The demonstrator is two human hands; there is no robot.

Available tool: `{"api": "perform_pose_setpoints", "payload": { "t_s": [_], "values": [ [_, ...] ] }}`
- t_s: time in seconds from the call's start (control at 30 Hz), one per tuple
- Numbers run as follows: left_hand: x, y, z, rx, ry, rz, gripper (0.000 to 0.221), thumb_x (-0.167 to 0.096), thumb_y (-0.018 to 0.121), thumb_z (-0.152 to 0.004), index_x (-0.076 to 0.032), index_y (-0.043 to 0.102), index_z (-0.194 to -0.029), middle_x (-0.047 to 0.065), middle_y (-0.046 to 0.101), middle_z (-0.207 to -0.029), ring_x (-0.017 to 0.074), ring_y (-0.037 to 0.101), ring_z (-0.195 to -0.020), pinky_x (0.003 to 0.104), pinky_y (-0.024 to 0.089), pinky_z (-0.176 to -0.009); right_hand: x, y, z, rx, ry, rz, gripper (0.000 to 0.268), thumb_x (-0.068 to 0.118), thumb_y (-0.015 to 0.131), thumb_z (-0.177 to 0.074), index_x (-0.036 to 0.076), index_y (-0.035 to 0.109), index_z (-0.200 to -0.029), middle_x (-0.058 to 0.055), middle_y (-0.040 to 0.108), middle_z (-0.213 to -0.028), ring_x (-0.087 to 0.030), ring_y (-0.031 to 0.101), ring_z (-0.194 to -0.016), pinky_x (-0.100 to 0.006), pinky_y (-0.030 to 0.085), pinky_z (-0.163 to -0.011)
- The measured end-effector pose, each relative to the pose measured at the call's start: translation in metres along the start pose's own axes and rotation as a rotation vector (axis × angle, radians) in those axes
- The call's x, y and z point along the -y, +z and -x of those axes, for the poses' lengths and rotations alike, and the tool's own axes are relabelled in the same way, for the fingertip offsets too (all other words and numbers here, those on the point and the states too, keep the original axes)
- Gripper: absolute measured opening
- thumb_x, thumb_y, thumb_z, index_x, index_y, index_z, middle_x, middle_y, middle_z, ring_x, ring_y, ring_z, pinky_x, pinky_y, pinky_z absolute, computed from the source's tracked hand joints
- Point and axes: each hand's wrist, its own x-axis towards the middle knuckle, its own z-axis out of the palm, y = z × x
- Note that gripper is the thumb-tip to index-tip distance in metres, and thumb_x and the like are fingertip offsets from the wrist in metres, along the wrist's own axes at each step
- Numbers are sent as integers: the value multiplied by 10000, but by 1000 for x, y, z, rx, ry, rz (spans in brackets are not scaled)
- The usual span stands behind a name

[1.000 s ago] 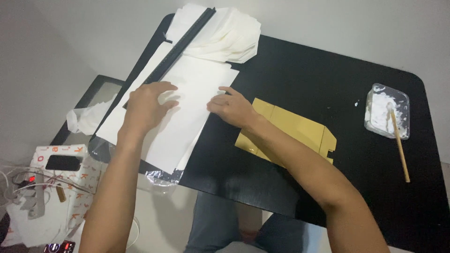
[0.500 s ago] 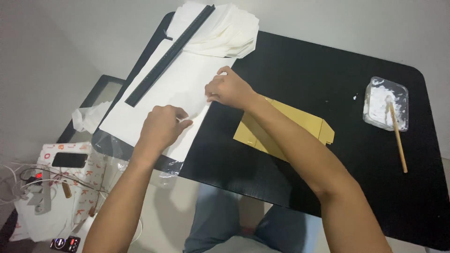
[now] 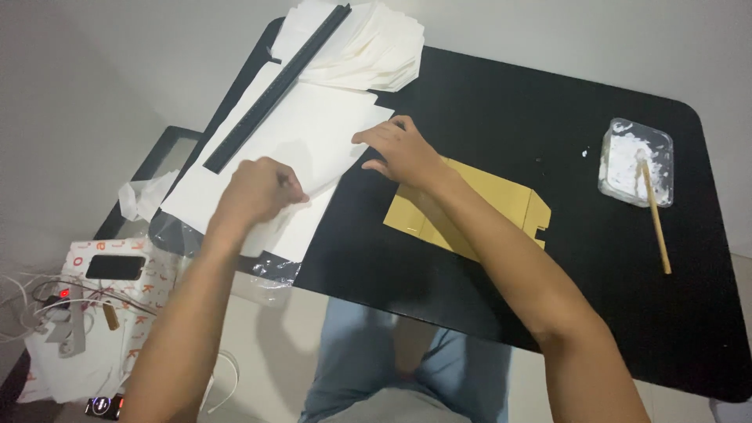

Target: Folding a paper bag body and applying glue to the edges with a brush to seal it

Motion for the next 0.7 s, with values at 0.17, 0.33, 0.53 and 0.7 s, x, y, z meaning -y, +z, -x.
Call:
{"api": "perform_pose_setpoints", "payload": {
  "t_s": [0.17,0.33,0.53,0.7],
  "values": [
    [5,-11,1,54,6,59,194,-102,816,-822,7,807,-983,277,774,-872,375,771,-836,465,580,-792,2,-14,20,85,74,-59,458,404,630,-1008,232,510,-1415,8,646,-1327,-170,545,-1320,-523,313,-1188],
    [7,-14,-1,98,-29,79,293,-163,869,-786,11,800,-1011,290,777,-912,392,778,-884,481,579,-836,-5,-11,32,91,121,-137,489,447,618,-1006,245,497,-1435,28,622,-1368,-169,519,-1345,-526,280,-1198],
    [17,-10,-5,99,-32,92,292,-193,871,-793,-9,801,-1009,270,777,-898,370,780,-874,469,588,-817,-5,-13,47,71,168,-176,488,484,600,-1008,245,510,-1424,30,628,-1354,-155,515,-1347,-511,248,-1207],
    [24,-1,-7,33,12,-47,208,-235,797,-869,-83,827,-1007,237,782,-1023,423,752,-991,508,605,-822,7,-39,65,143,253,-185,479,453,595,-1021,231,528,-1440,-17,633,-1388,-191,511,-1371,-511,249,-1210]
  ]
}}
